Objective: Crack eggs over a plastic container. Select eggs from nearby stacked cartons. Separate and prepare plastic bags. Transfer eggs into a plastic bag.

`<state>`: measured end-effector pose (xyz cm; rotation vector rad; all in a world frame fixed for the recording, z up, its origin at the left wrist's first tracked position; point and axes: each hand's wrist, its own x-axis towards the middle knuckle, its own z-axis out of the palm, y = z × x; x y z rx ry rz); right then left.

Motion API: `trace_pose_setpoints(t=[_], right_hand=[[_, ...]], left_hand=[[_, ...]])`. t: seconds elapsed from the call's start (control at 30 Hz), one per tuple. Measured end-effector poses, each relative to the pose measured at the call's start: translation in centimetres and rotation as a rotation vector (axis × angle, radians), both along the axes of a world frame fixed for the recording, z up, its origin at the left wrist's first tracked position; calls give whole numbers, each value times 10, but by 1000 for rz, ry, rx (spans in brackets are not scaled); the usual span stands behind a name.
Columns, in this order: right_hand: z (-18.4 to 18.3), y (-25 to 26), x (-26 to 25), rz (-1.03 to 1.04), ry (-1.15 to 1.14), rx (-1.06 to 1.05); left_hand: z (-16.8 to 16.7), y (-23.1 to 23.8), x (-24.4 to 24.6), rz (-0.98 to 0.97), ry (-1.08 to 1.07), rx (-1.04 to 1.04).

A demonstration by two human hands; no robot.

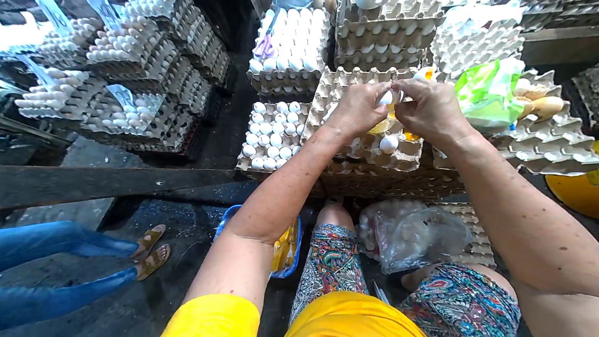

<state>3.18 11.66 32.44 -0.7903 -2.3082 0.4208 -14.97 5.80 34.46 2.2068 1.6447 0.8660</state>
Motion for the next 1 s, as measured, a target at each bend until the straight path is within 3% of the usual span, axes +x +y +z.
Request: trace_pose_setpoints(t=[0.43,0.67,0.77,0.9,1.0], right_hand=[[4,2,3,7,21,9],[6,-1,10,-25,93,-106],[1,0,13,-4,216,-282],[2,-10,18,58,615,-766],[9,-22,32,55,846,-1004]], left_hand=[[14,2,-2,-24,23,-22],[33,8,6,-55,134,-29],[41,10,14,-46,187,-64],[61,10,32,-10,253,-134],[77,1,51,-3,229,-153]])
